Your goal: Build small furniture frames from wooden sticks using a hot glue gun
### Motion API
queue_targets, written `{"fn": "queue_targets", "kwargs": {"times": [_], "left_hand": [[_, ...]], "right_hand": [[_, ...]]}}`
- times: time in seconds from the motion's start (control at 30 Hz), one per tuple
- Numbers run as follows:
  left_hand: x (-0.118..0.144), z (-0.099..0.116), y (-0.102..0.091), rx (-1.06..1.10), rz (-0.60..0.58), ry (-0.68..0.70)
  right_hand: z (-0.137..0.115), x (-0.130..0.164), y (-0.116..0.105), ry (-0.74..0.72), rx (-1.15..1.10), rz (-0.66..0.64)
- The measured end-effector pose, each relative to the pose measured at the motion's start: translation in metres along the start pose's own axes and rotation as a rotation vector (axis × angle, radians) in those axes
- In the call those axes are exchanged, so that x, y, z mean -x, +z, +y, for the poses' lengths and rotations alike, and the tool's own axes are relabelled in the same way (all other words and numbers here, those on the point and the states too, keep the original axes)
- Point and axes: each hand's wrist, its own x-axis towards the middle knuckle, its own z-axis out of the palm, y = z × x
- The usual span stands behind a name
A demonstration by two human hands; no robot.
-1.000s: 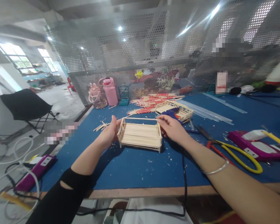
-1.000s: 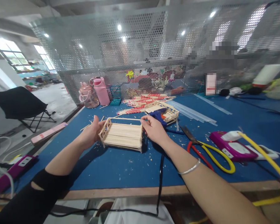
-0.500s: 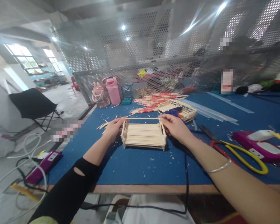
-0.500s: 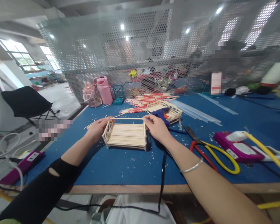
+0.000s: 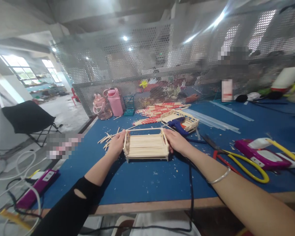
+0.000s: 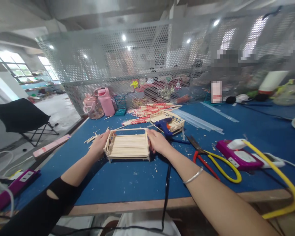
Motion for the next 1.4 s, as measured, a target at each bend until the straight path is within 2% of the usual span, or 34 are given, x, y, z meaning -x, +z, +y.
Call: {"fn": "queue_targets", "kwargs": {"times": [0.13,0.2,0.33,0.4,0.47,0.6,0.7,0.8,0.83,0.93,1.03,1.1,1.17,1.3,1.4], "left_hand": [[0.006,0.008,-0.004,0.104,-0.123,-0.043],[0.007,0.01,-0.004,0.149,-0.144,-0.057],[0.004,0.007,-0.004,0.246,-0.048,-0.037],[0.001,0.005,-0.006,0.303,-0.013,-0.034],[-0.003,0.005,-0.01,0.285,-0.025,-0.018],[-0.008,0.011,-0.023,0.055,-0.029,0.078],[0.004,0.021,-0.031,-0.012,0.134,0.16],[0.041,0.026,-0.034,-0.098,0.394,0.255],[0.057,0.026,-0.033,-0.149,0.422,0.259],[0.1,0.02,-0.024,-0.173,0.273,0.145],[0.119,0.018,-0.008,-0.077,0.094,-0.083],[0.115,0.021,0.001,-0.008,0.019,-0.212],[0.104,0.027,0.007,0.02,-0.018,-0.275],[0.079,0.035,0.009,-0.036,0.002,-0.233],[0.066,0.037,0.008,-0.033,-0.007,-0.189]], "right_hand": [[-0.001,-0.002,0.0,0.072,0.027,0.02],[-0.001,-0.003,0.0,0.088,0.035,0.013],[-0.002,-0.003,0.002,0.061,0.009,-0.051],[-0.002,-0.003,0.002,0.055,0.013,-0.042],[-0.003,-0.003,0.0,0.06,0.044,0.007],[-0.003,-0.005,-0.004,0.027,0.117,0.079],[-0.002,-0.007,-0.006,-0.056,0.145,0.145],[0.0,-0.008,-0.005,-0.122,0.141,0.178],[0.0,-0.007,-0.004,-0.139,0.132,0.157],[0.001,-0.005,-0.002,-0.201,0.086,-0.014],[0.0,-0.004,-0.001,-0.206,0.075,-0.122],[-0.002,-0.003,-0.001,-0.155,0.106,-0.098],[-0.004,-0.003,-0.002,-0.11,0.137,-0.066],[-0.008,-0.002,-0.006,-0.063,0.177,-0.047],[-0.012,0.001,-0.006,0.017,0.185,-0.133]]}}
